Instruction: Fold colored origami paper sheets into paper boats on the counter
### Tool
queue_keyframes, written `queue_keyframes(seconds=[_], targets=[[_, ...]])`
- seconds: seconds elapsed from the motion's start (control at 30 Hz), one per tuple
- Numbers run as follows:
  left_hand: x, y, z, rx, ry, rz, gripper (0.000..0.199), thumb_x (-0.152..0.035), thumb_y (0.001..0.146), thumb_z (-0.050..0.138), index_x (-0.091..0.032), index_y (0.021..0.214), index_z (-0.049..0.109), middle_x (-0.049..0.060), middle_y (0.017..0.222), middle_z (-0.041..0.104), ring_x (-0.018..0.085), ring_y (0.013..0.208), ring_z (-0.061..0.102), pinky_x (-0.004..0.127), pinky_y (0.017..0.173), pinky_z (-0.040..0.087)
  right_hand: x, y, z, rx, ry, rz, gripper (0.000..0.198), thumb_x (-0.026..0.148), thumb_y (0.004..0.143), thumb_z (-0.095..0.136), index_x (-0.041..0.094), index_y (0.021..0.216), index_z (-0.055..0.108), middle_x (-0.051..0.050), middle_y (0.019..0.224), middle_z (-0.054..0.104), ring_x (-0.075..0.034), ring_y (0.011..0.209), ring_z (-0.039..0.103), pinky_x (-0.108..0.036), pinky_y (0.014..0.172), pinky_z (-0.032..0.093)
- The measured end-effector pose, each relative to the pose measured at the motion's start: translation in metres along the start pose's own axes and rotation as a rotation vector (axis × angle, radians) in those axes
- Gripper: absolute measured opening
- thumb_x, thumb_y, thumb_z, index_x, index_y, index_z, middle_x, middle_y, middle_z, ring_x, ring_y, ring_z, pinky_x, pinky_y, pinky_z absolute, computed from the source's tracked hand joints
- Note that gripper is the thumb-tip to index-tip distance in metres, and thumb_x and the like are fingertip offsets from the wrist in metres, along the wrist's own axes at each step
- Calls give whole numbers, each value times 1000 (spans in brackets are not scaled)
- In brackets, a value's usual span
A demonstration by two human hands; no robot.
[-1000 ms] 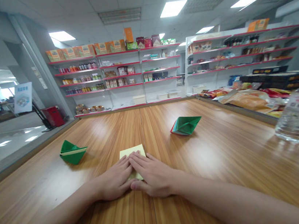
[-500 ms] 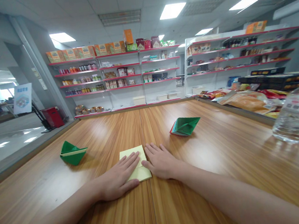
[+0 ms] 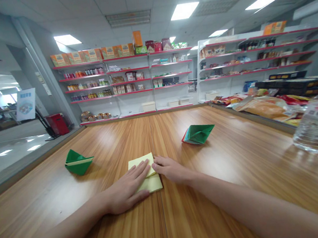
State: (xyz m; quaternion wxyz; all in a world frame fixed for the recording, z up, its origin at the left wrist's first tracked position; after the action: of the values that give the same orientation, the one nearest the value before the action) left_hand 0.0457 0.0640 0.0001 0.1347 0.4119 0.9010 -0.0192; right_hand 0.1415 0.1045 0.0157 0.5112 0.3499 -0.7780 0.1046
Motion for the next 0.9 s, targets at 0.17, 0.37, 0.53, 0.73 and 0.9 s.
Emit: queue_keyframes(seconds=[0.17, 0.37, 0.53, 0.73, 0.9], targets=[[1, 0, -2, -28, -24, -25, 80, -51, 92, 38, -11, 149, -2, 17, 155, -5, 28, 143, -3, 47, 115, 12, 8, -2, 3, -38, 648, -9, 42, 39, 86, 57, 16, 121, 60, -10, 119, 63, -24, 116, 53, -41, 104, 34], [-6, 3, -5, -68, -158, -88, 85, -44, 91, 42, -10, 147, -12, 17, 153, -18, 28, 141, -14, 48, 115, 8, 12, -10, 5, -123, 750, -81, 51, 36, 86, 56, 22, 134, 47, -10, 132, 55, -25, 122, 50, -45, 103, 36], [-26, 3, -15, -145, -586, -10, 91, -62, 86, 41, -12, 149, -2, 15, 156, -4, 28, 142, -10, 48, 115, 0, 38, -25, 5, -154, 147, -220, 62, 50, 92, 43, 23, 145, 29, -7, 148, 35, -23, 139, 24, -43, 114, 16], [-27, 6, -16, -173, -1589, -10, 88, -77, 81, 17, -13, 135, 45, 18, 138, 47, 34, 132, 37, 50, 104, 33, 57, -29, 20, -11, -359, -354, 65, 55, 95, 23, 20, 149, 15, -9, 154, 17, -24, 143, 8, -50, 115, 9], [8, 7, -3, -371, -1764, -245, 42, -41, 80, 66, -6, 105, 63, 19, 102, 69, 29, 96, 66, 36, 80, 51, 59, -28, 40, 137, -521, -396, 49, 28, 97, 31, 21, 145, 28, -10, 150, 31, -22, 141, 19, -53, 114, 10]])
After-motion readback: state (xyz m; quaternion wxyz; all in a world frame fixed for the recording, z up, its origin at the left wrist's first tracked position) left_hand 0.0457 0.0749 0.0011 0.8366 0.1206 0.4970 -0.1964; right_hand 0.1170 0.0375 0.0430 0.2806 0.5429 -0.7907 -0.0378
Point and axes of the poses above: each hand's wrist, its own y-axis towards the middle knuckle, its own z-axis out of the palm, x = y × z, the point moved 9 cm from there along y, towards the middle knuckle
